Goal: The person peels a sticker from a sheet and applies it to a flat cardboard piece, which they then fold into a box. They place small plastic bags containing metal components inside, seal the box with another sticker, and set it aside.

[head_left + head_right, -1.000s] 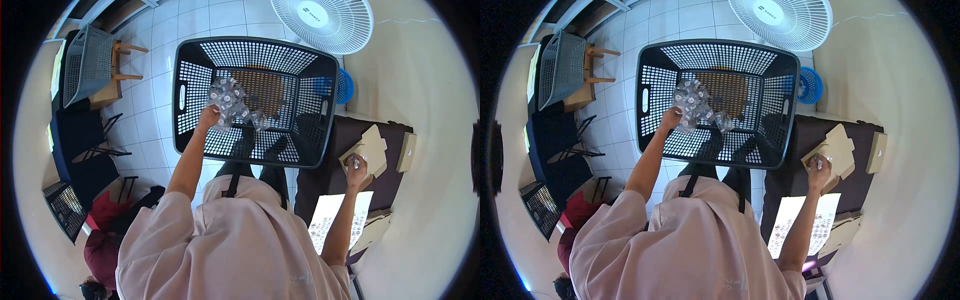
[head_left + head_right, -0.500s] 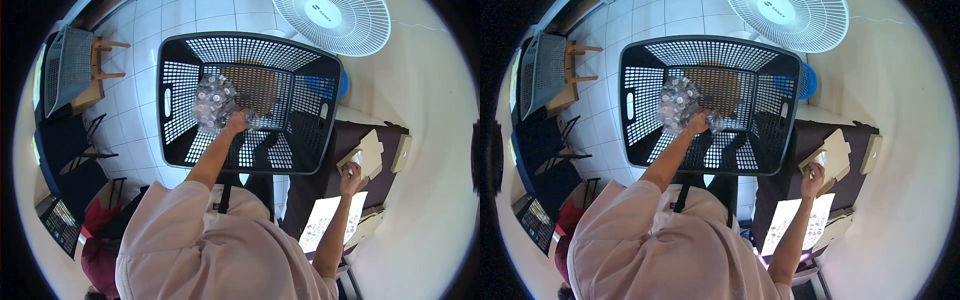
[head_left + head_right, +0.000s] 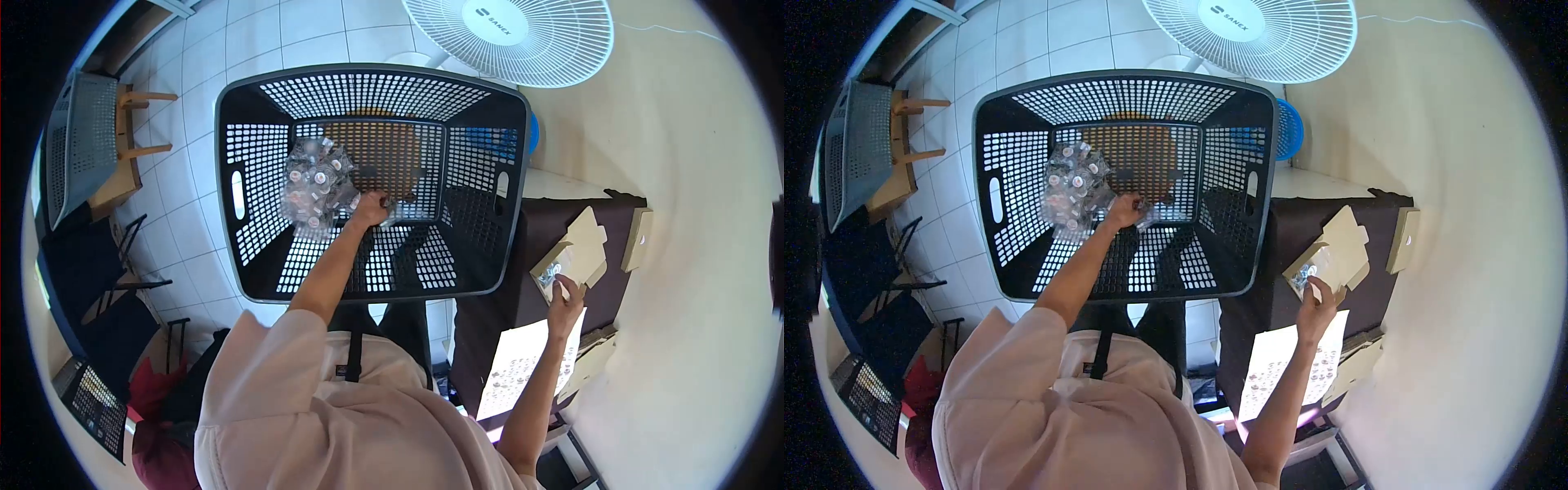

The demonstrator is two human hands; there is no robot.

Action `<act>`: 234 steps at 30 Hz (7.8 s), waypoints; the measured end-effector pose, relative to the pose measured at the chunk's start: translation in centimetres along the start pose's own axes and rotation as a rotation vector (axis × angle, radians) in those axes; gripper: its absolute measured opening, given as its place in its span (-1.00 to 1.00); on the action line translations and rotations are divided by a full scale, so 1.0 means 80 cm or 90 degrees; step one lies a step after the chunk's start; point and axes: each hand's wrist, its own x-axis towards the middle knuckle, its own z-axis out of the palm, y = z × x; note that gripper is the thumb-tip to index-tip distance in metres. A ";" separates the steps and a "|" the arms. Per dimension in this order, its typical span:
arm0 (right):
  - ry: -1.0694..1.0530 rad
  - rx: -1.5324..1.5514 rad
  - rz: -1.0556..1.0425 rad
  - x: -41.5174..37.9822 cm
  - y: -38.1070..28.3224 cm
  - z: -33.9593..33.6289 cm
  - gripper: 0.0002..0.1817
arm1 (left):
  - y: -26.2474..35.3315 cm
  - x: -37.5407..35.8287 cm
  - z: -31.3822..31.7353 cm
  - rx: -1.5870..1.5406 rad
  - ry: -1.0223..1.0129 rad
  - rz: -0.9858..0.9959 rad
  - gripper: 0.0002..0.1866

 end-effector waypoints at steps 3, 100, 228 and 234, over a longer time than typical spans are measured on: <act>0.031 0.109 -0.006 -0.017 -0.039 0.015 -0.87 | 0.060 -0.082 -0.090 -0.637 -0.145 -0.078 -0.64; 0.114 0.127 0.177 -0.025 0.159 -0.052 -0.42 | 0.021 -0.151 -0.135 -0.028 0.310 -0.217 -0.86; 0.214 0.016 -0.039 -0.011 0.185 -0.061 -0.57 | 0.574 -0.203 0.056 0.267 0.112 0.545 -0.66; 0.041 -0.018 -0.091 -0.014 0.198 -0.041 -0.74 | 0.572 -0.206 0.054 0.289 0.100 0.526 -0.65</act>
